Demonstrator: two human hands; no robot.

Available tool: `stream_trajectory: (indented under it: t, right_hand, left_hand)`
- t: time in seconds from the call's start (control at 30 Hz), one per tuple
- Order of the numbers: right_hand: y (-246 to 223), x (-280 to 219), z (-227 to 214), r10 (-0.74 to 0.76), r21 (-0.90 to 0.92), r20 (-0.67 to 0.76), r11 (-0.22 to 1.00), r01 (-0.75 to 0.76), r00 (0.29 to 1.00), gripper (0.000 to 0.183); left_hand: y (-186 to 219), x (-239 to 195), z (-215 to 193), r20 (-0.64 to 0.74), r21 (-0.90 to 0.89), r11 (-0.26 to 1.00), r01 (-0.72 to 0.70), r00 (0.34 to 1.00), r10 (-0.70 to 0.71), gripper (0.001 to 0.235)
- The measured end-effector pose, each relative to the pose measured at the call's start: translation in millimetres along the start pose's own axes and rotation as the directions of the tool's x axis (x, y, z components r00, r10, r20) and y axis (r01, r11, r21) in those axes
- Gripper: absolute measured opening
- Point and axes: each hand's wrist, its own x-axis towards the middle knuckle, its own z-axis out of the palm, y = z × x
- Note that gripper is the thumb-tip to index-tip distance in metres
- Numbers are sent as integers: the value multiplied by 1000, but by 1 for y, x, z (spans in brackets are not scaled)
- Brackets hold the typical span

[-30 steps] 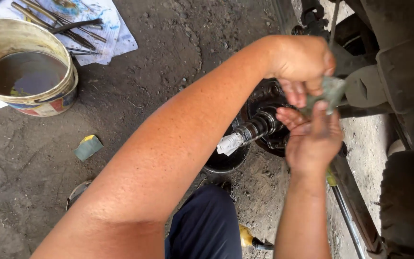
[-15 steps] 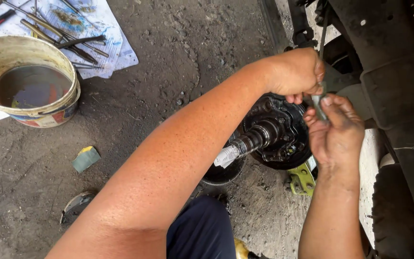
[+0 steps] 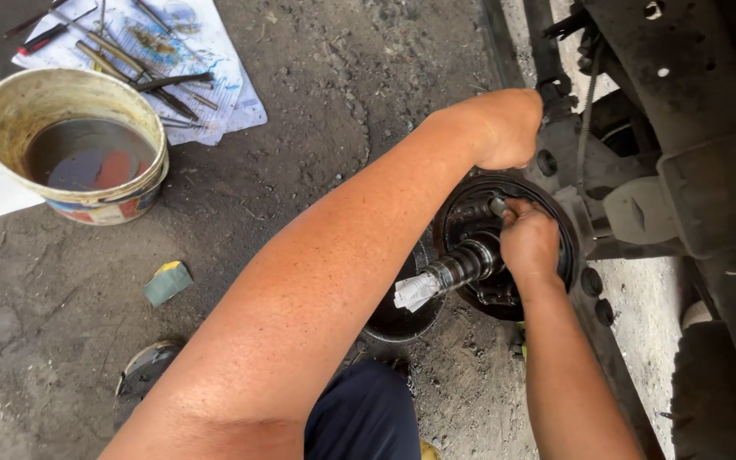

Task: The person cleans a car part, likely a brake drum or hub, using a sponge and a spray bottle. They wipe the part with the sponge and spray it with liquid from the bottle, repeating the process to remove dirt and grime.

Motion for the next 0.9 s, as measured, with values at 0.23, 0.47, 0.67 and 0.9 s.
stream_trajectory:
  t: [0.23,0.47,0.67,0.9]
  right_hand:
    - [-26,20,-32,17,20,271,1000,-23,962,24]
    - [-81,22,-80,50,-70,362,997,-26,931,33]
    - [-114,6,-130,305,81,503,915,-396,809,37]
    - [-53,47,-62,218,113,888,750,-652,405,88]
  left_hand:
    - [-1,-17,-13,-1,-33,999,38,999,-38,20]
    - [10,-41,-36,-11,-19,997,76,997,-77,30]
    - [18,-52,-51,146,85,947,311,936,-321,42]
    - [6,-61,-66,121,83,934,348,927,-356,18]
